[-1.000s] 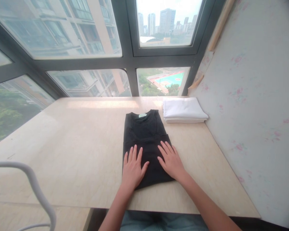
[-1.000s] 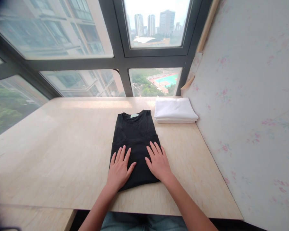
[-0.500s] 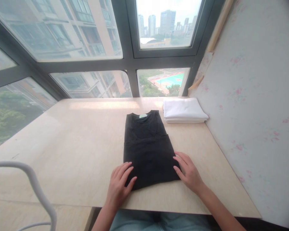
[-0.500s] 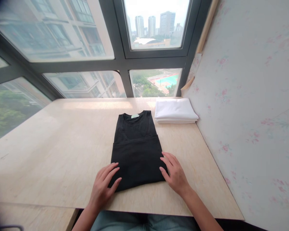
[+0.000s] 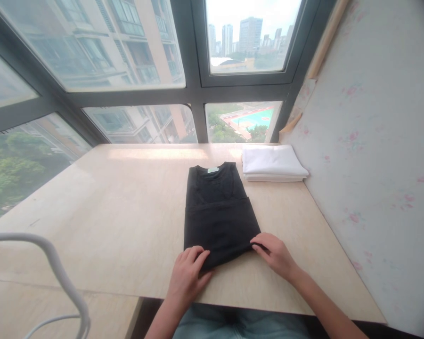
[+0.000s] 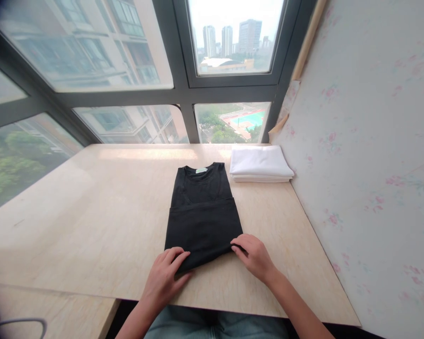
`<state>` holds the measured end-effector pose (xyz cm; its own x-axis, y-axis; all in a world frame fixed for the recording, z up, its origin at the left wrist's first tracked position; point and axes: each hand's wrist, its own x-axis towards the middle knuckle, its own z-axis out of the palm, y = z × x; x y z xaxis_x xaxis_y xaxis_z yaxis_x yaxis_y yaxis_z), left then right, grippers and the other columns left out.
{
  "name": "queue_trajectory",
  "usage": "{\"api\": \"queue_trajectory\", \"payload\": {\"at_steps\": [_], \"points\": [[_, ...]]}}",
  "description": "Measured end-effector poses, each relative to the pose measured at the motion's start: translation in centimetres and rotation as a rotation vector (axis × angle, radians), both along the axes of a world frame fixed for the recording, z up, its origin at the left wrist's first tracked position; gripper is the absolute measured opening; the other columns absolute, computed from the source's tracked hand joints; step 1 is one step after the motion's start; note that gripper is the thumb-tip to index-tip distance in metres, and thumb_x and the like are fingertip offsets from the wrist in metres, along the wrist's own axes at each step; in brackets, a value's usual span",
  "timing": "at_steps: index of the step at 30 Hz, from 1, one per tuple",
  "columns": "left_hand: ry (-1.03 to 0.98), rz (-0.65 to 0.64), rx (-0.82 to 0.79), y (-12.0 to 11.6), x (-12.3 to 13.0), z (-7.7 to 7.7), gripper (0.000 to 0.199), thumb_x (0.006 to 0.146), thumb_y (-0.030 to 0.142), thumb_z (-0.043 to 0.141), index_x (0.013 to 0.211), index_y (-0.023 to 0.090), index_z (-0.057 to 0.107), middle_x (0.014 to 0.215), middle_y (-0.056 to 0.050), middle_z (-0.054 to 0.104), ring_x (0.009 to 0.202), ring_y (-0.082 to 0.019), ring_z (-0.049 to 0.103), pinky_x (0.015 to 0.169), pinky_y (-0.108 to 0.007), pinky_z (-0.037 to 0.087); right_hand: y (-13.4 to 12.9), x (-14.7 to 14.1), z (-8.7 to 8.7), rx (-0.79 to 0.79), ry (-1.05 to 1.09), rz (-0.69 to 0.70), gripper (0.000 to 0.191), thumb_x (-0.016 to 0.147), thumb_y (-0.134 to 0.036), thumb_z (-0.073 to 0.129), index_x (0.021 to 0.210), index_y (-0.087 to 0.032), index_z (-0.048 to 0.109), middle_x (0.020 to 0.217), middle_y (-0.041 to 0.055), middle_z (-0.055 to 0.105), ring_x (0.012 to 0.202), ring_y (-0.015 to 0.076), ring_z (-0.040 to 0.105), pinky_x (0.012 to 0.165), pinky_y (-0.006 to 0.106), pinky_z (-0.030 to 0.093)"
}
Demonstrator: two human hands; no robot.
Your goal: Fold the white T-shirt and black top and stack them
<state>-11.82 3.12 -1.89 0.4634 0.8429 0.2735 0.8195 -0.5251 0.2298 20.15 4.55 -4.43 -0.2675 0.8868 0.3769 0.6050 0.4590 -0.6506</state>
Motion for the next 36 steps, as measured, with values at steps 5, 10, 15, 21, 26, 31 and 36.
{"api": "queue_trajectory", "payload": {"at_steps": [5, 10, 15, 21, 26, 31, 36], "points": [[-0.008, 0.041, 0.057, 0.2, -1.3, -0.4, 0.050, 0.070, 0.002, 0.049, 0.112, 0.023, 0.067, 0.109, -0.007, 0.070, 0.097, -0.025, 0.067, 0.085, -0.040, 0.058, 1.0, 0.0, 0.5, -0.181, 0.099, -0.083, 0.021, 0.095, -0.035, 0.054, 0.101, -0.025, 0.071, 0.100, 0.0055, 0.074, 0.092, 0.0204, 0.071, 0.082, 0.036, 0.059], [-0.077, 0.043, 0.101, -0.2, -3.8, -1.1, 0.055, 0.068, 0.001, 0.044, 0.111, 0.025, 0.068, 0.107, -0.005, 0.072, 0.099, -0.023, 0.068, 0.088, -0.038, 0.058, -0.2, 1.0, 0.3, 0.007, -0.069, 0.118, 0.033, 0.085, -0.022, 0.065, 0.117, -0.025, 0.066, 0.113, 0.0073, 0.071, 0.106, 0.0233, 0.066, 0.092, 0.042, 0.056], [-0.195, 0.130, 0.054, -0.2, -4.6, -1.5, 0.049, 0.071, 0.004, 0.046, 0.109, 0.025, 0.068, 0.107, -0.005, 0.071, 0.098, -0.021, 0.068, 0.086, -0.035, 0.059, -0.9, 1.6, -0.7, 0.188, -0.224, 0.103, 0.047, 0.087, -0.002, 0.045, 0.123, -0.026, 0.065, 0.122, 0.0061, 0.068, 0.112, 0.0223, 0.064, 0.097, 0.045, 0.054], [-0.281, 0.109, 0.033, 0.1, -4.7, -1.6, 0.047, 0.071, 0.004, 0.046, 0.106, 0.025, 0.070, 0.105, -0.003, 0.071, 0.098, -0.019, 0.068, 0.087, -0.033, 0.058, -0.9, 1.4, -0.7, 0.230, -0.260, 0.070, 0.057, 0.084, 0.004, 0.037, 0.127, -0.023, 0.063, 0.117, 0.0068, 0.070, 0.108, 0.0216, 0.066, 0.092, 0.043, 0.056], [-0.249, 0.047, 0.071, -0.1, -4.8, -1.1, 0.046, 0.073, 0.003, 0.046, 0.106, 0.024, 0.069, 0.105, -0.004, 0.072, 0.098, -0.019, 0.068, 0.087, -0.032, 0.058, -0.8, 1.7, 0.2, 0.213, -0.256, 0.087, 0.051, 0.083, 0.002, 0.041, 0.118, -0.023, 0.068, 0.113, 0.0074, 0.072, 0.102, 0.0210, 0.069, 0.091, 0.041, 0.058], [-0.138, -0.061, 0.176, -1.8, -5.4, -0.8, 0.042, 0.080, 0.003, 0.049, 0.110, 0.025, 0.069, 0.107, -0.003, 0.074, 0.097, -0.020, 0.068, 0.089, -0.036, 0.055, -2.5, 2.2, 0.3, 0.213, -0.257, 0.106, 0.052, 0.083, 0.002, 0.044, 0.121, -0.025, 0.068, 0.116, 0.0050, 0.072, 0.106, 0.0207, 0.068, 0.093, 0.041, 0.057], [-0.310, -0.068, 0.015, -5.8, -5.5, -0.1, 0.035, 0.082, 0.005, 0.054, 0.106, 0.026, 0.069, 0.104, -0.003, 0.073, 0.097, -0.020, 0.068, 0.088, -0.033, 0.056, -7.0, 3.2, 0.1, 0.102, -0.158, 0.088, 0.057, 0.076, 0.003, 0.043, 0.118, -0.025, 0.069, 0.115, 0.0044, 0.072, 0.111, 0.0208, 0.065, 0.096, 0.041, 0.055]]}}
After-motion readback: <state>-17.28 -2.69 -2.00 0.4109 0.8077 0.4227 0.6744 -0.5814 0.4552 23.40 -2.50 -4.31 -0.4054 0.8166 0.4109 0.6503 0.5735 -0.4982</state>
